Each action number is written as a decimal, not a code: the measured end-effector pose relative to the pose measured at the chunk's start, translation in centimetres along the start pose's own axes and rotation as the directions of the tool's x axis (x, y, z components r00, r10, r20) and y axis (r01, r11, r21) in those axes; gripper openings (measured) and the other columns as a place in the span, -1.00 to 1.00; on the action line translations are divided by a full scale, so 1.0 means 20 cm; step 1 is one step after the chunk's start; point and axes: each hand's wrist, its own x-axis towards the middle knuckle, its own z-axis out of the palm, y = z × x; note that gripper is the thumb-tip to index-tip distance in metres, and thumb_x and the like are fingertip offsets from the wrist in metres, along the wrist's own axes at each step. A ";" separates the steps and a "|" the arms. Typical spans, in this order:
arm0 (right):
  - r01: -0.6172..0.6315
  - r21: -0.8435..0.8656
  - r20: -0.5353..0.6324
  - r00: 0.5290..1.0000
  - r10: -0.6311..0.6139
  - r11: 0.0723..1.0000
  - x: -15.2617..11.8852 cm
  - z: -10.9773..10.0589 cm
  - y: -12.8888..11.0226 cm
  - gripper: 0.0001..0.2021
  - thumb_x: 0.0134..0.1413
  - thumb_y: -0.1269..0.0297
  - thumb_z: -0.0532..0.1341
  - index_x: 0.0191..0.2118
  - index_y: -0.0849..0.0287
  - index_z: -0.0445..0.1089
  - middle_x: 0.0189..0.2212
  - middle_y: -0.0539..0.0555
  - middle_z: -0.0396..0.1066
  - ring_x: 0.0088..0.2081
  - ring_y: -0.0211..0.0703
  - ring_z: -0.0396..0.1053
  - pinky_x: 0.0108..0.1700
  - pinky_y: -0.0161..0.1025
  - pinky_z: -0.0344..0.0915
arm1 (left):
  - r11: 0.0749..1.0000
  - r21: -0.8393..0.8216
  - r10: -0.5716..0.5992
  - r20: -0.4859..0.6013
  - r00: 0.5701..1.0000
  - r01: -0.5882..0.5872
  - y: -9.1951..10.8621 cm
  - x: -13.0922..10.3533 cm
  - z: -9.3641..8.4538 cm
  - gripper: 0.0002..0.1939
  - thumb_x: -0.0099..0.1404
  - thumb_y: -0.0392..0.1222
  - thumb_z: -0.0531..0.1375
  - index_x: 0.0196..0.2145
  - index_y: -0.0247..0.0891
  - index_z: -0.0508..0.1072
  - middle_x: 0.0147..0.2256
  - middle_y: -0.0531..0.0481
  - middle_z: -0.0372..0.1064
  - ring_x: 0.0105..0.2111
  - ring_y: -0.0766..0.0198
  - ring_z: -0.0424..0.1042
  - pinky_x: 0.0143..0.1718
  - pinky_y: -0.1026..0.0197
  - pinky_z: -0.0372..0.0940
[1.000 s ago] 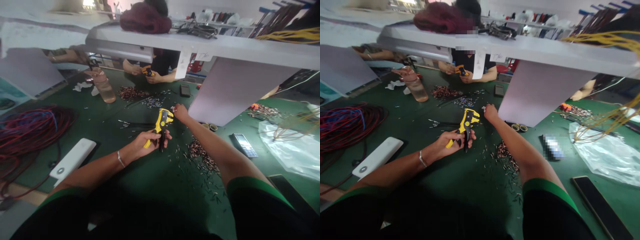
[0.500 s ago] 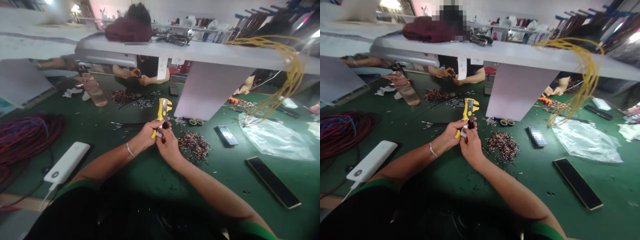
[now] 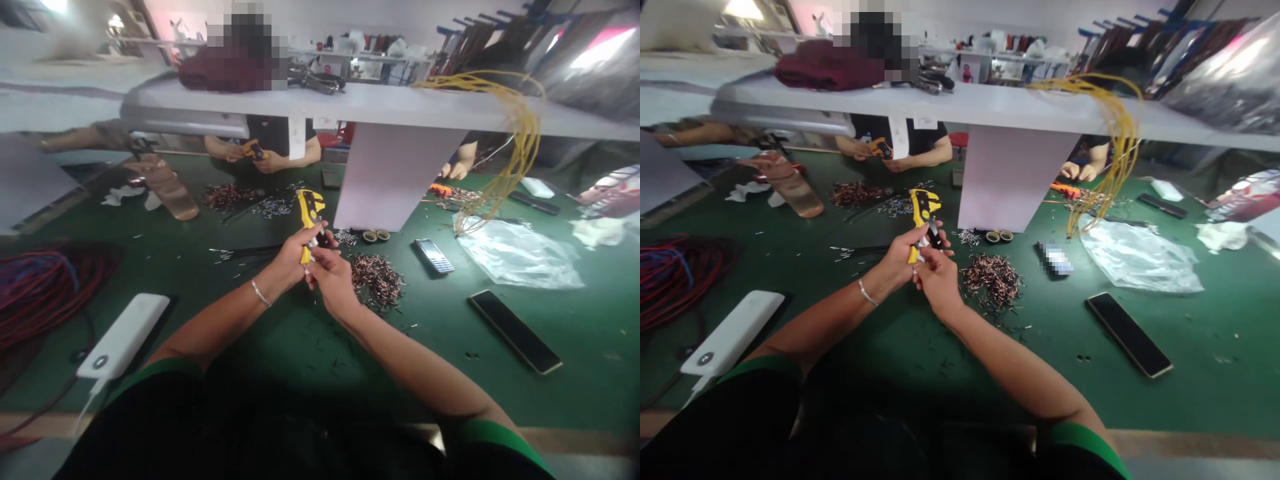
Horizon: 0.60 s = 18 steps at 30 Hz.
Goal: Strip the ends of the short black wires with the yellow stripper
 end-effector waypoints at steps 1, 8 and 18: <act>-0.017 0.013 0.032 0.999 0.017 1.000 -0.02 0.00 -0.01 -0.82 -0.10 0.30 0.28 -0.27 0.13 0.45 -0.68 -0.16 0.28 -0.69 -0.32 0.21 -0.66 -0.33 0.20 | 1.000 -0.022 -0.009 0.035 0.999 0.009 0.00 0.00 0.00 -0.68 0.25 -0.12 0.26 -0.08 -0.33 0.45 -0.34 -0.07 0.50 -0.34 0.17 0.54 -0.33 0.18 0.43; 0.048 -0.066 -0.099 0.994 -0.054 0.997 0.01 -0.03 -0.08 -0.85 -0.14 0.36 0.29 -0.34 0.11 0.40 -0.63 -0.14 0.36 -0.68 -0.34 0.25 -0.64 -0.33 0.26 | 0.998 0.020 0.055 0.075 0.996 -0.057 0.00 0.00 0.04 -0.63 0.27 -0.07 0.26 -0.01 -0.25 0.43 -0.31 -0.08 0.51 -0.41 0.17 0.53 -0.54 0.25 0.32; -0.072 0.228 0.101 0.994 0.050 0.971 -0.10 -0.09 -0.13 -0.84 -0.23 0.32 0.41 -0.42 0.11 0.47 -0.68 -0.14 0.37 -0.72 -0.34 0.22 -0.72 -0.35 0.15 | 0.992 -0.100 0.076 0.057 0.995 -0.070 0.03 -0.01 0.02 -0.75 0.23 -0.14 0.26 -0.15 -0.29 0.49 -0.32 -0.06 0.51 -0.21 0.11 0.53 -0.12 0.05 0.41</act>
